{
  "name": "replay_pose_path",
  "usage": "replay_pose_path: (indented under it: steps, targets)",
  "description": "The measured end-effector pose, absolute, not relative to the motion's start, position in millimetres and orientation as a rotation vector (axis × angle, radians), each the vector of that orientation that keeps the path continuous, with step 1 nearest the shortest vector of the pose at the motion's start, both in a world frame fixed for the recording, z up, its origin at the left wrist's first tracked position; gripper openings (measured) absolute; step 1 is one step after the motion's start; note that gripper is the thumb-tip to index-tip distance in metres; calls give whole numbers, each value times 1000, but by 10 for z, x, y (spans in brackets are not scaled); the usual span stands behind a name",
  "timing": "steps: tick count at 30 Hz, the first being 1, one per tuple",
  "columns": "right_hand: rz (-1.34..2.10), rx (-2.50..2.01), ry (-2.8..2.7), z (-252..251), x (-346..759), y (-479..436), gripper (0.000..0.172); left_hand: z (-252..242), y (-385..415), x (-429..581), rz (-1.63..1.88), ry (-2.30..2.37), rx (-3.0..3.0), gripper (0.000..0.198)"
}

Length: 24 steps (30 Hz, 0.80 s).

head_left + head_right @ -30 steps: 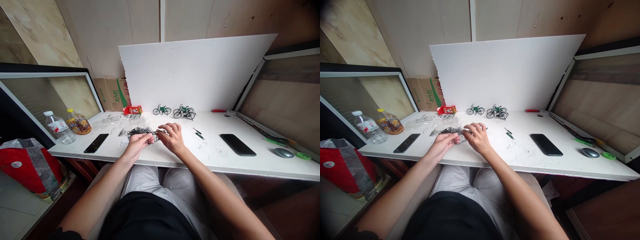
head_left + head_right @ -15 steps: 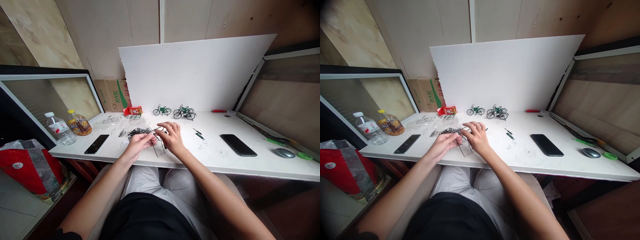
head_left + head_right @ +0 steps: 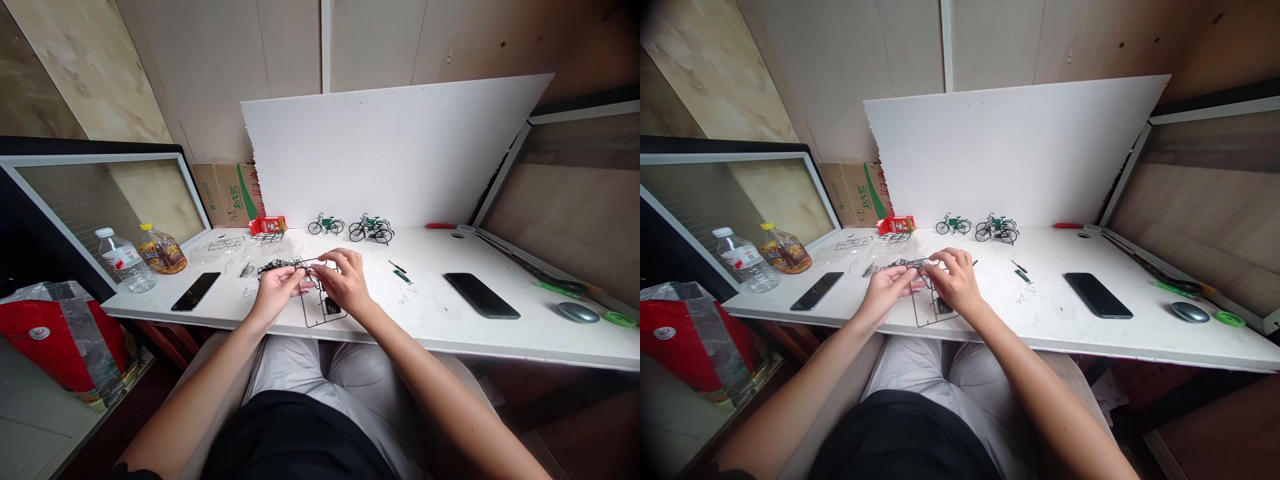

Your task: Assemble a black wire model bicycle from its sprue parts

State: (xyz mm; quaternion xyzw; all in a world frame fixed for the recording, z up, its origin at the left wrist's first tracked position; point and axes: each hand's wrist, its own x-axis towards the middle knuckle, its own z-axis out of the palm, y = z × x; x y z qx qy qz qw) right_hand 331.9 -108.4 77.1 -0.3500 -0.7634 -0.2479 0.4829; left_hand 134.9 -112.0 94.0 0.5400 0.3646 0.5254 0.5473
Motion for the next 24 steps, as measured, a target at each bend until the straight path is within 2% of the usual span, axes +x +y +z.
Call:
replay_pose_path:
  steps: [7,12,15,24]
  targets:
    - [-593,-855,-2101,801,3282,-1135,25,946,-1050,1259,1264,998,1339,42]
    - [-551,-873,-2143,810,3230,-1174,37,902,-1003,1248,1319,953,1331,43]
    - [-570,-913,-2111,784,3191,-1170,35,878,-986,1244,1279,911,1275,49]
    - [-576,-938,-2139,759,3226,-1108,33,843,-931,1220,1256,886,1372,51]
